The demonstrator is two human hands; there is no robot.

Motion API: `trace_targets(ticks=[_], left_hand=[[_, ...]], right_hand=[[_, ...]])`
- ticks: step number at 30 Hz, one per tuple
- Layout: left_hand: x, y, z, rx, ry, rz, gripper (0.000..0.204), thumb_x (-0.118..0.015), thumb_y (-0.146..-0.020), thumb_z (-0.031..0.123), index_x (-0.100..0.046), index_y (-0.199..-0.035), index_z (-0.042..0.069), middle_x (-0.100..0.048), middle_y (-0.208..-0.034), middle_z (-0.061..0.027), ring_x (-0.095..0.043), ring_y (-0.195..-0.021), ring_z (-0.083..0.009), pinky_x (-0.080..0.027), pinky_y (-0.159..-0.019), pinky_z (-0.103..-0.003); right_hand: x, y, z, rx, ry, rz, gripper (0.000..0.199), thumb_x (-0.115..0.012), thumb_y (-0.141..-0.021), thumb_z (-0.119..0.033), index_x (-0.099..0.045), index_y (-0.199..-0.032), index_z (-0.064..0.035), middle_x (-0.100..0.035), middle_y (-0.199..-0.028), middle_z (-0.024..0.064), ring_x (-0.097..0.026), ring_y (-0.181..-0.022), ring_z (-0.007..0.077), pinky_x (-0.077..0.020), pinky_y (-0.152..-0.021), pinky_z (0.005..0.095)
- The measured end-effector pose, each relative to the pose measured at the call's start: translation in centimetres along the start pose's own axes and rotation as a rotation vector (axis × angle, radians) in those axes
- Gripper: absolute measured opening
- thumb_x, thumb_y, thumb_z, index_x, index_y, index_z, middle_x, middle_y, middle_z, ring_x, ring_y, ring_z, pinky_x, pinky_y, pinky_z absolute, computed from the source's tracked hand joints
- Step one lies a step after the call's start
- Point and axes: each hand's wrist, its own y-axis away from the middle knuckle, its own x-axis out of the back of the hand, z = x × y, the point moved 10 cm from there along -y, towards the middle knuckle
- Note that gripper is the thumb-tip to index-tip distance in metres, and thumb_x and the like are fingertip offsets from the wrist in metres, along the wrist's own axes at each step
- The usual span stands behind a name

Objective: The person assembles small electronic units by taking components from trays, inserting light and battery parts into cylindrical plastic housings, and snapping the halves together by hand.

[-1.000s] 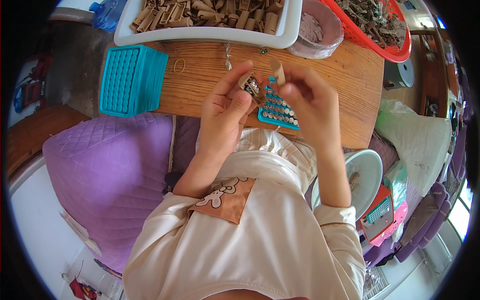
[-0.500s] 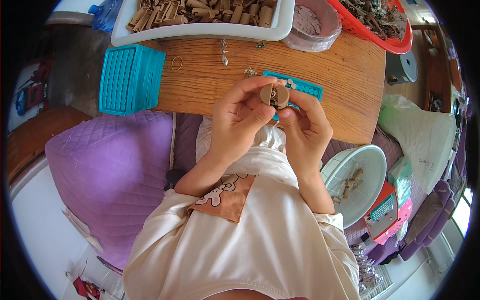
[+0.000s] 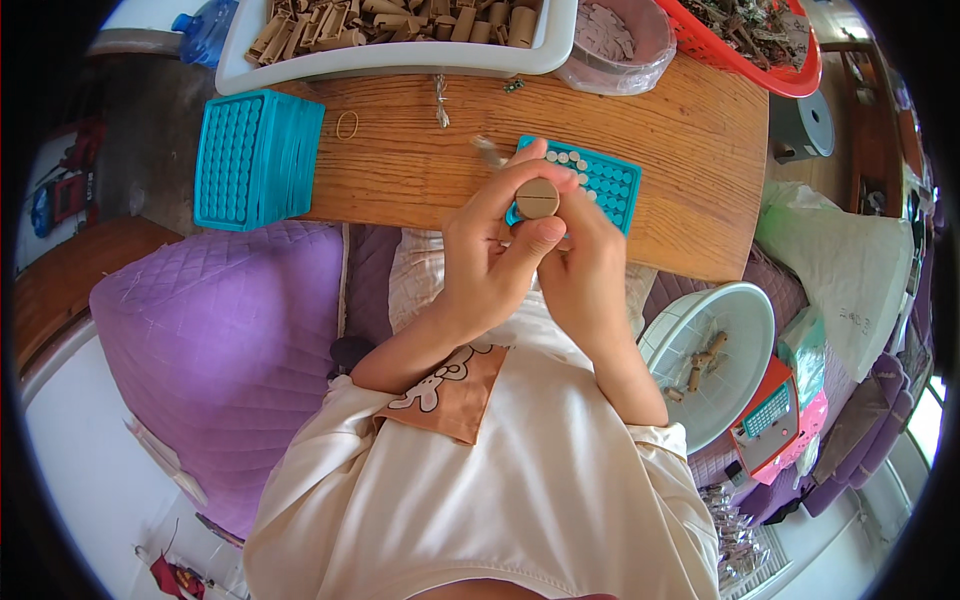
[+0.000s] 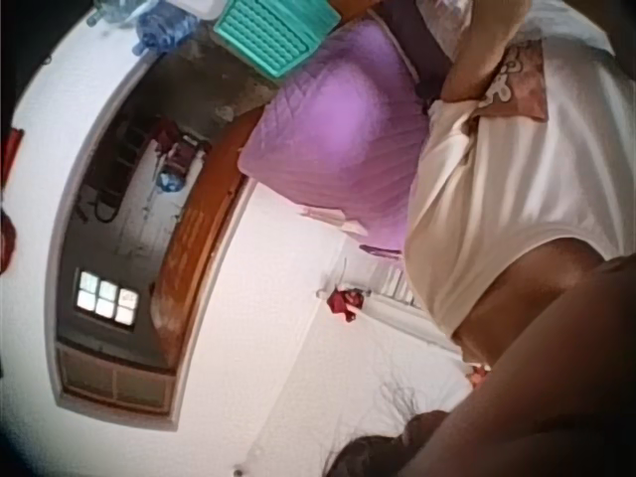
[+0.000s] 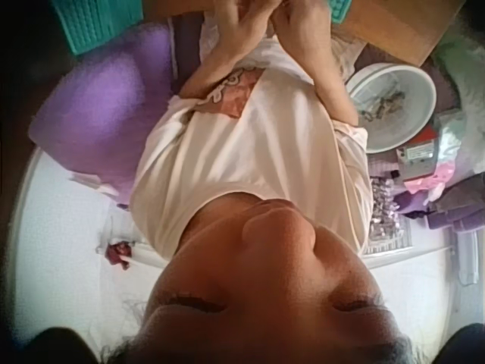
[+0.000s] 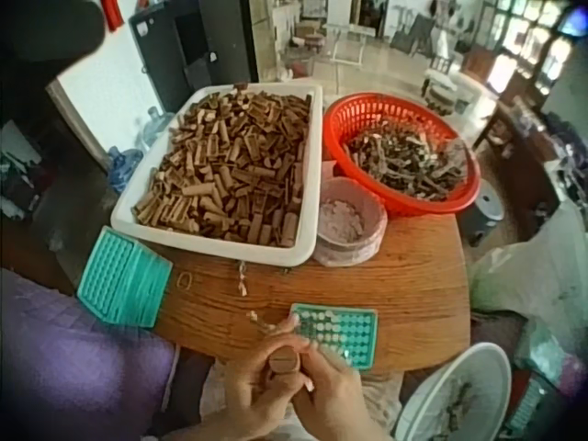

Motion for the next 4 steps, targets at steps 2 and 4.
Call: trace_targets(ticks=[2, 4], left_hand=[[0.24, 0.29, -0.54, 0.049, -0.12, -0.006, 0.047, -0.056, -0.08, 0.03, -0.045, -0.11, -0.004, -0.052, -0.109, -0.0149, -0.05, -0.101, -0.0241, -0.037, -0.089, -0.034], [0.13, 0.45, -0.83, 0.032, 0.02, 0.012, 0.047, -0.054, -0.081, 0.031, -0.044, -0.112, -0.004, -0.05, -0.112, -0.0167, -0.048, -0.102, -0.0272, -0.029, -0.096, -0.039]], right_hand=[[-1.74, 0.39, 0.01, -0.077, 0.01, -0.203, 0.026, -0.059, -0.07, -0.004, -0.052, -0.094, 0.0012, -0.052, -0.07, 0.0125, -0.052, -0.06, 0.0256, -0.0409, -0.05, 0.0316], [-1.75, 0.43, -0.15, -0.035, 0.021, -0.163, 0.028, -0.057, -0.073, -0.009, -0.051, -0.099, 0.0008, -0.053, -0.068, 0.0128, -0.052, -0.058, 0.0268, -0.0415, -0.051, 0.0315]])
